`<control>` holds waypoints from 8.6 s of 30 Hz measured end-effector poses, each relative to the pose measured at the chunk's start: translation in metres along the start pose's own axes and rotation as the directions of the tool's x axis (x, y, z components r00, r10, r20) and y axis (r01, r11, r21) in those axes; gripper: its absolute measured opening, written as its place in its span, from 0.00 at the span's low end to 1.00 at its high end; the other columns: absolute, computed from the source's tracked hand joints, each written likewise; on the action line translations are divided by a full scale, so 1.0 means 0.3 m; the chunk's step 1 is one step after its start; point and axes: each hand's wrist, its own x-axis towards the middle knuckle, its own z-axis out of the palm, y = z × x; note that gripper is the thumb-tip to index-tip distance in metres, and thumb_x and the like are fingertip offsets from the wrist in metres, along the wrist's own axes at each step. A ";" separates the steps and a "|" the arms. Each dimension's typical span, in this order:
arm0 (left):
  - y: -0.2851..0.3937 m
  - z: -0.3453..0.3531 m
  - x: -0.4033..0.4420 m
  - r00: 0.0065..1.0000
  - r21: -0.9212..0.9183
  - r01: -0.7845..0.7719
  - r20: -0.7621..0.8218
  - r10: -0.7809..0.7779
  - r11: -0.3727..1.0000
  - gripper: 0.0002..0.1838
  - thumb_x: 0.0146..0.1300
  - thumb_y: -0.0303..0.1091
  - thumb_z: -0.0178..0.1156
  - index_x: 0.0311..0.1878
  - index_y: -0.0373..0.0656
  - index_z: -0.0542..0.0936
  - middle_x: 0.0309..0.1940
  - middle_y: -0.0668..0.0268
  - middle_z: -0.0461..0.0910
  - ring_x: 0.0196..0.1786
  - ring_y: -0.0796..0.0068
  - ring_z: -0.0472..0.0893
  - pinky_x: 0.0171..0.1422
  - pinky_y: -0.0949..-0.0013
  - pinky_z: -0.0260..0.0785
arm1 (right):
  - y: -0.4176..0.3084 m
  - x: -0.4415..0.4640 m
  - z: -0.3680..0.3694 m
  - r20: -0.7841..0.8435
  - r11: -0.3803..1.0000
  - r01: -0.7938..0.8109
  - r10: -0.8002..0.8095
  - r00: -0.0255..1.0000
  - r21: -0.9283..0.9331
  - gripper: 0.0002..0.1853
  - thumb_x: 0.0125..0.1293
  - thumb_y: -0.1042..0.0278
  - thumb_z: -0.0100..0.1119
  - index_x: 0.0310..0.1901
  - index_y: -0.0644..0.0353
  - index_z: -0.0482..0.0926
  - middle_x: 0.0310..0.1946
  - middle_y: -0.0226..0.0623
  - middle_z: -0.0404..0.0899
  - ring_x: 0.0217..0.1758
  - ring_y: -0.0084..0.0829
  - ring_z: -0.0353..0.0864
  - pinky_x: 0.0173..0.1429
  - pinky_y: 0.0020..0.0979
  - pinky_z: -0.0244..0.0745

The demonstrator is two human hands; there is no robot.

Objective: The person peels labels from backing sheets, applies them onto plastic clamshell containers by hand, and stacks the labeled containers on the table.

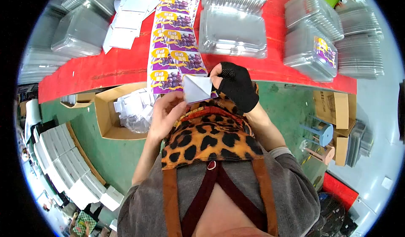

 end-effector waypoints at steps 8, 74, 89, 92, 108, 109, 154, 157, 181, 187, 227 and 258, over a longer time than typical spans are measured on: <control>0.091 0.063 0.061 0.992 0.060 -0.036 0.122 0.029 0.998 0.13 0.76 0.35 0.55 0.47 0.33 0.82 0.26 0.72 0.77 0.30 0.84 0.73 0.34 0.75 0.66 | -0.057 -0.039 0.016 0.086 0.993 0.112 -0.109 0.990 -0.023 0.09 0.62 0.67 0.69 0.41 0.62 0.83 0.29 0.35 0.82 0.33 0.26 0.83 0.37 0.30 0.76; 0.060 0.055 0.139 0.956 -0.203 -0.068 -0.294 0.005 0.977 0.14 0.73 0.39 0.61 0.51 0.37 0.83 0.41 0.69 0.86 0.41 0.84 0.80 0.47 0.75 0.72 | 0.064 -0.173 -0.281 -0.399 0.569 -0.177 -0.293 0.869 -0.803 0.23 0.65 0.55 0.66 0.53 0.67 0.81 0.48 0.53 0.81 0.53 0.52 0.79 0.59 0.45 0.73; 0.106 0.092 0.092 0.976 -0.248 -0.030 -0.216 -0.026 0.968 0.15 0.74 0.38 0.60 0.53 0.36 0.83 0.43 0.70 0.85 0.43 0.85 0.80 0.48 0.76 0.71 | 0.063 -0.213 -0.301 -0.462 0.793 -0.124 -0.213 0.861 -0.597 0.15 0.71 0.61 0.58 0.45 0.65 0.85 0.32 0.49 0.79 0.39 0.46 0.82 0.45 0.39 0.74; 0.085 0.080 0.098 0.969 -0.182 -0.016 -0.245 -0.030 0.983 0.15 0.74 0.38 0.60 0.52 0.35 0.83 0.42 0.70 0.85 0.42 0.86 0.79 0.46 0.76 0.71 | 0.053 -0.239 -0.304 -0.473 0.752 -0.241 -0.105 0.875 -0.613 0.14 0.73 0.63 0.57 0.45 0.65 0.85 0.32 0.46 0.81 0.38 0.41 0.82 0.44 0.36 0.74; 0.155 0.064 0.056 0.975 -0.195 -0.045 -0.221 0.001 0.980 0.15 0.74 0.37 0.59 0.53 0.35 0.82 0.44 0.68 0.85 0.43 0.83 0.81 0.47 0.75 0.73 | 0.039 -0.272 -0.337 -0.457 0.966 -0.184 0.083 0.885 -0.181 0.18 0.75 0.58 0.54 0.52 0.64 0.85 0.39 0.33 0.84 0.38 0.23 0.80 0.43 0.27 0.72; 0.146 0.061 0.069 0.967 -0.231 -0.099 -0.251 0.039 0.968 0.15 0.74 0.36 0.59 0.54 0.35 0.81 0.45 0.67 0.85 0.45 0.82 0.82 0.49 0.74 0.73 | 0.034 -0.269 -0.338 -0.457 0.984 -0.156 0.101 0.884 -0.085 0.18 0.75 0.59 0.55 0.53 0.65 0.84 0.39 0.32 0.84 0.38 0.22 0.79 0.43 0.26 0.72; 0.205 0.074 0.230 0.826 0.260 -0.560 0.107 0.553 0.786 0.08 0.70 0.29 0.63 0.47 0.35 0.83 0.36 0.64 0.86 0.36 0.79 0.80 0.41 0.71 0.72 | -0.254 0.115 -0.125 0.396 0.435 0.603 -0.478 0.784 -0.669 0.15 0.57 0.61 0.71 0.45 0.54 0.87 0.38 0.40 0.85 0.44 0.42 0.83 0.48 0.41 0.76; 0.212 0.064 0.227 0.793 0.364 -0.603 0.175 0.583 0.710 0.08 0.69 0.29 0.63 0.47 0.35 0.83 0.36 0.62 0.86 0.35 0.73 0.82 0.40 0.69 0.72 | -0.278 0.126 -0.152 0.434 0.542 0.597 -0.410 0.802 -0.592 0.15 0.57 0.67 0.72 0.46 0.58 0.88 0.37 0.40 0.86 0.42 0.40 0.84 0.46 0.38 0.77; 0.425 0.062 0.381 0.975 -0.914 -0.031 0.062 0.215 0.405 0.26 0.79 0.38 0.35 0.71 0.27 0.58 0.68 0.39 0.68 0.73 0.48 0.67 0.78 0.45 0.55 | -0.181 -0.106 -0.263 0.396 0.269 0.683 -0.650 0.649 -0.679 0.22 0.50 0.74 0.71 0.50 0.56 0.85 0.45 0.42 0.86 0.48 0.44 0.87 0.52 0.40 0.84; 0.424 0.069 0.371 0.980 -0.913 -0.048 0.034 0.194 0.406 0.26 0.79 0.37 0.35 0.71 0.25 0.57 0.68 0.39 0.68 0.74 0.48 0.67 0.79 0.45 0.55 | -0.048 -0.034 -0.251 0.367 0.187 0.612 -0.656 0.660 -0.768 0.21 0.53 0.74 0.67 0.52 0.58 0.83 0.47 0.43 0.85 0.50 0.45 0.86 0.53 0.42 0.83; 0.309 0.087 0.289 0.993 -0.910 -0.039 0.012 0.120 0.413 0.24 0.78 0.33 0.41 0.72 0.30 0.59 0.68 0.46 0.69 0.71 0.47 0.70 0.72 0.47 0.65 | 0.105 -0.252 -0.337 -0.528 0.913 -0.221 0.006 0.849 -0.344 0.15 0.72 0.61 0.57 0.49 0.63 0.86 0.34 0.33 0.84 0.37 0.23 0.77 0.44 0.27 0.71; 0.175 0.093 0.231 0.943 -0.605 -0.281 -0.320 0.096 0.745 0.27 0.75 0.38 0.50 0.71 0.34 0.63 0.62 0.55 0.74 0.63 0.60 0.78 0.65 0.48 0.75 | 0.093 -0.228 -0.391 -0.335 0.888 -0.009 0.183 0.924 0.460 0.25 0.71 0.58 0.57 0.64 0.65 0.75 0.45 0.43 0.84 0.41 0.29 0.83 0.44 0.28 0.77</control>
